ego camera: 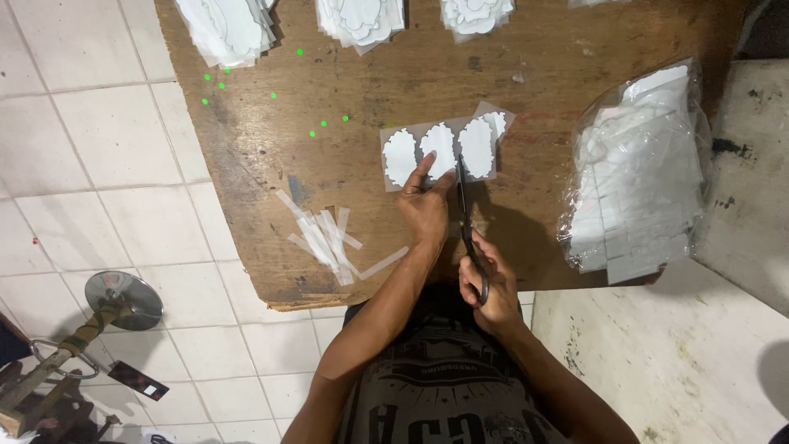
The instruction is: Cutting out printed white labels from a sheet using scissors and stacking them on a workbench.
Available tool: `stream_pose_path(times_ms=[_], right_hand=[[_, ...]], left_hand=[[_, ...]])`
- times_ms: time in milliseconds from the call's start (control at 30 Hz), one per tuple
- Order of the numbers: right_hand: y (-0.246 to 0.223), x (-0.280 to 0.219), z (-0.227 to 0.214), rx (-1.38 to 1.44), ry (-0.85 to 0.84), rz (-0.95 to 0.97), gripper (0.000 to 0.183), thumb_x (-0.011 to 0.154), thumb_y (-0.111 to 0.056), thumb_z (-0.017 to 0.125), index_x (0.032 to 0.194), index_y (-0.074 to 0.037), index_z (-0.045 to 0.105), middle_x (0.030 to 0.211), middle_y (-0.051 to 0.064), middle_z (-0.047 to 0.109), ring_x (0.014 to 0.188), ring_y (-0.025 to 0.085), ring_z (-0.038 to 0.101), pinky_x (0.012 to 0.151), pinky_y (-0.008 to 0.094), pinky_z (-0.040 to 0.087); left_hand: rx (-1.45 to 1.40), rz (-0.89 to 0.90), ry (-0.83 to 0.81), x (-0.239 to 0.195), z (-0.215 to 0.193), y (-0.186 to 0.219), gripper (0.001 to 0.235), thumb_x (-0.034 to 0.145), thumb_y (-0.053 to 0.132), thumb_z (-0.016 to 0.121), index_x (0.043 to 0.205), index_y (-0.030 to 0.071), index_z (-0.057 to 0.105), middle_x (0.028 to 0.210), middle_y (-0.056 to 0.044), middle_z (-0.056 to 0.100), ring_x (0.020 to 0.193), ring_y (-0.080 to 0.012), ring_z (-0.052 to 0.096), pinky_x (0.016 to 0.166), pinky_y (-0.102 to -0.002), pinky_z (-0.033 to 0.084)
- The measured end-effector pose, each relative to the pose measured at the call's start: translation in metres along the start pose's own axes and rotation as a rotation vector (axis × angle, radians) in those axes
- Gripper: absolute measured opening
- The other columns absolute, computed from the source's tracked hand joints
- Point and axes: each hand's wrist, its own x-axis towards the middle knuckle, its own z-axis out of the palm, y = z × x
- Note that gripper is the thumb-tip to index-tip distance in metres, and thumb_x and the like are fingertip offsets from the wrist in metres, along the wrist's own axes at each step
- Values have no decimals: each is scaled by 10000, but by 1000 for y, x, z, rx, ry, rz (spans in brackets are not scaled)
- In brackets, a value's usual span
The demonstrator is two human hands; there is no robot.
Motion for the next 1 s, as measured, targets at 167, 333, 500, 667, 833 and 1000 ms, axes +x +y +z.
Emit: stream_pose_path(times_ms=[167,333,500,667,833,1000], right_hand=[[-5,7,-1,23,-34,27,513,965,-96,657,1438,18,494,623,132,466,320,151,456,252,223,336],[-8,11,2,55,-28,39,510,967,-102,655,1437,8,492,637,125,457,330,136,444,251,209,332],[-10,15,-1,39,-79,55,525,978,-105,649,1449,33,464,650,140,466,337,155,465,245,219,354],[-8,23,-2,49,-93,55,533,984,-123,648,1454,30,448,661,134,457,346,150,469,245,219,359],[-21,24,11,61,-94,44,540,981,-122,656,1447,44,440,658,143,466,340,160,471,245,225,362],[-13,38,11,99,-34,50,523,966,-144,687,1432,-9,492,640,109,455,337,129,433,264,201,319]], left_hand=[[-15,-39,8,3,-2,-13,509,722,-47,830,1213,52,736,1052,-156,717,782,-101,650,684,-285,618],[4,-49,14,3,-5,-21,502,710,-48,836,1193,55,747,1021,-159,718,744,-112,656,642,-279,614],[-57,-57,11,-8,1,3,506,711,-85,812,1199,30,735,919,-148,723,661,-146,707,618,-280,633],[-52,-41,11,-3,-7,-17,512,706,-96,813,1199,15,729,883,-152,718,646,-154,709,599,-280,635],[-50,-28,9,-9,-7,-5,503,703,-103,820,1186,6,733,870,-182,727,631,-179,717,585,-293,637],[-49,-68,10,-15,-4,7,509,711,-84,805,1203,22,730,739,-164,714,606,-187,721,560,-279,598]])
